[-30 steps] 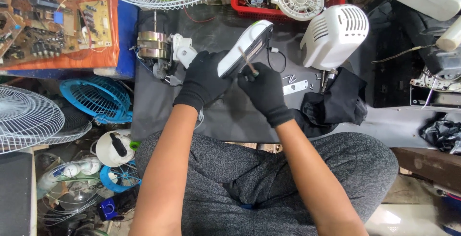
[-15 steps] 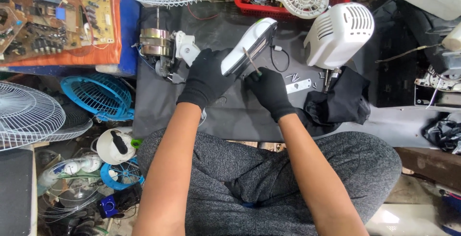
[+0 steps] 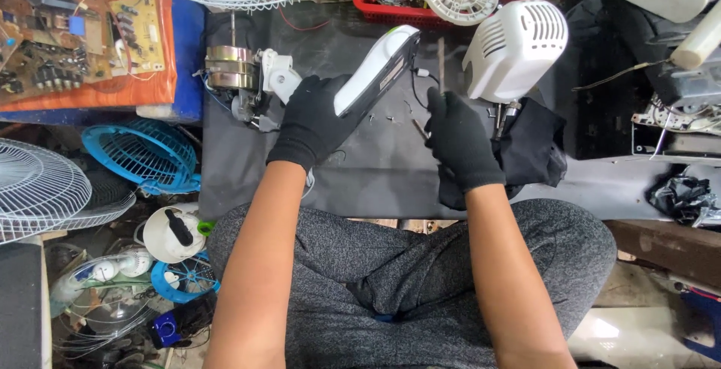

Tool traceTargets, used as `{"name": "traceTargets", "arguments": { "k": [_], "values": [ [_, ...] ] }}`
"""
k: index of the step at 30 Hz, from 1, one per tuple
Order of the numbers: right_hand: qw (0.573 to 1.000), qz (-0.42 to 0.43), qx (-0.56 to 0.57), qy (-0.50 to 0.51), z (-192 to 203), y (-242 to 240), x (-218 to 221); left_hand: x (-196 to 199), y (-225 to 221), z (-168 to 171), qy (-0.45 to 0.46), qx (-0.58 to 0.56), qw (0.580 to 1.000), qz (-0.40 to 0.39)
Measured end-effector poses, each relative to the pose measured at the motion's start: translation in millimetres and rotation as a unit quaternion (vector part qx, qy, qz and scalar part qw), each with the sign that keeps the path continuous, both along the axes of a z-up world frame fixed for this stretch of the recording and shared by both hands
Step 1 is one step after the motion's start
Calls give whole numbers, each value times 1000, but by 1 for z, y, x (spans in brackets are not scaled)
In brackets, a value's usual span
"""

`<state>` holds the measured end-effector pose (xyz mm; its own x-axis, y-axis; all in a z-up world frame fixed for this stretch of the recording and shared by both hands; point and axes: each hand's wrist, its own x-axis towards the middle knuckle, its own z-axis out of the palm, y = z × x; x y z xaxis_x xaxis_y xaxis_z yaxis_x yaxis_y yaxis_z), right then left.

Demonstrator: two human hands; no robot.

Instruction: Reassembling the plastic base and motor housing of an electric fan using a screwdriver.

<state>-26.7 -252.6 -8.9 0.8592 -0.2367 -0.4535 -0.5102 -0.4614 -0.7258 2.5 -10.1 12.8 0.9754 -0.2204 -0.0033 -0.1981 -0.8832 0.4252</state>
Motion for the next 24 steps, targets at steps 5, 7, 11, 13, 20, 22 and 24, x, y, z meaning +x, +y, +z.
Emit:
{"name": "traceTargets", "arguments": {
  "k": [5,7,11,13,20,22,24],
  "values": [
    [988,47,-141,36,34,5,-16,-1,2,2,13,-1,1000,-5],
    [988,70,-135,30,53,2,-26,-2,0,3,10,-1,1000,2],
    [992,65,-105,0,49,-7,-22,0,-2,10,27,3,1000,8],
    [994,41,-100,-11,19,-15,-16,1,-2,5,30,8,999,11],
    [998,-8,-53,-19,-50,-17,-1,-3,-6,18,59,13,998,25],
    [998,-8,-52,-20,-49,-15,1,-4,-7,18,59,13,998,28],
    [998,-6,-53,-23,-46,-14,2,-2,-5,13,59,13,998,32]
  ]
}}
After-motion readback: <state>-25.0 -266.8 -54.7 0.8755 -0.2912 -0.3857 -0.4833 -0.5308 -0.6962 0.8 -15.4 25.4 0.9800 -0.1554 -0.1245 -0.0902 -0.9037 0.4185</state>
